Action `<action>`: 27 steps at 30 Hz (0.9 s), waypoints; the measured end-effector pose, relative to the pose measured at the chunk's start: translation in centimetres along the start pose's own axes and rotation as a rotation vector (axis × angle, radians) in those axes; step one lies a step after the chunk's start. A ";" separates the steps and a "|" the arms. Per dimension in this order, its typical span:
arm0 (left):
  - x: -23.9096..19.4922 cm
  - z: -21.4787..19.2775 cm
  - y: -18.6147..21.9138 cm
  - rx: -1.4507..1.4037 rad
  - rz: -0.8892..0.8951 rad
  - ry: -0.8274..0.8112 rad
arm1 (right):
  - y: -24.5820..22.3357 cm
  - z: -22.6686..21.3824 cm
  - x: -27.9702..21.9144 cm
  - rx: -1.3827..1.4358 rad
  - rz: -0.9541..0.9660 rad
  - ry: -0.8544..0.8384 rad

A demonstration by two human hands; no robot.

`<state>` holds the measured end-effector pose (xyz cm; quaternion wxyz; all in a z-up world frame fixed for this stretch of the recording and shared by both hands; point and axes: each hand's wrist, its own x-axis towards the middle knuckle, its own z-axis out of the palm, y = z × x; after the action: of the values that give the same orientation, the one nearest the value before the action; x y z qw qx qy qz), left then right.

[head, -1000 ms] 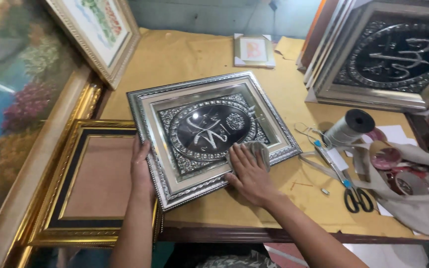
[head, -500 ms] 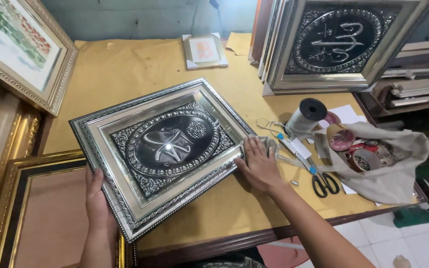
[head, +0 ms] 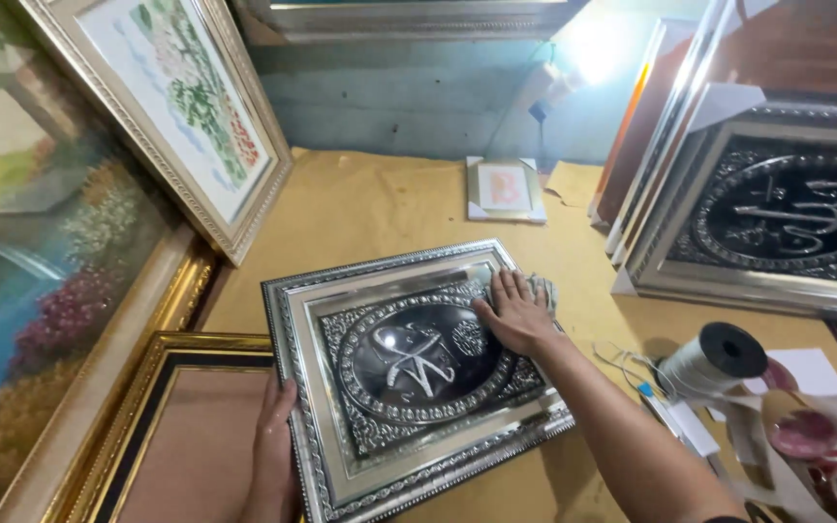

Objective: Cleaning the glass of framed artwork and applying protective tape to the frame edges.

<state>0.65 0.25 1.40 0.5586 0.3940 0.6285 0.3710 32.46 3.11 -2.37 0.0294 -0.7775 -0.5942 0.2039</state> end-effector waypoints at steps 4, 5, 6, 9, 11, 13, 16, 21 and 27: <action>-0.2 0.0 -0.1 0.051 0.006 -0.031 | -0.9 -0.6 3.9 -0.017 -0.015 0.021; -0.1 0.0 0.0 0.049 0.011 -0.026 | -1.2 -0.8 4.3 -0.017 -0.022 0.024; -0.1 0.1 0.0 -0.018 -0.023 -0.004 | -1.3 -1.0 4.4 -0.002 -0.026 0.028; 0.4 0.2 -0.5 -0.114 -0.053 0.016 | -1.5 -1.0 4.4 0.023 -0.028 0.036; 0.7 0.2 -0.7 -0.150 -0.047 0.019 | -1.7 -1.1 4.6 0.028 -0.032 0.042; 0.6 0.0 -0.9 -0.041 -0.025 -0.005 | -2.2 -0.9 4.7 0.030 0.012 0.014; -0.1 0.2 -0.3 -0.009 0.009 -0.003 | -5.8 -0.9 3.5 0.047 -0.081 -0.023; -1.6 0.9 1.3 -0.210 -0.006 0.026 | -14.0 -0.2 1.6 0.010 -0.340 -0.064; 1.6 1.4 -2.3 -0.749 0.072 -0.062 | -22.9 -0.2 -1.0 0.057 -0.613 -0.173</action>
<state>1.72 0.79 -1.44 0.6691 0.1955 0.4180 0.5825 11.44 8.94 4.69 0.0607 -0.5408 -0.7952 0.2674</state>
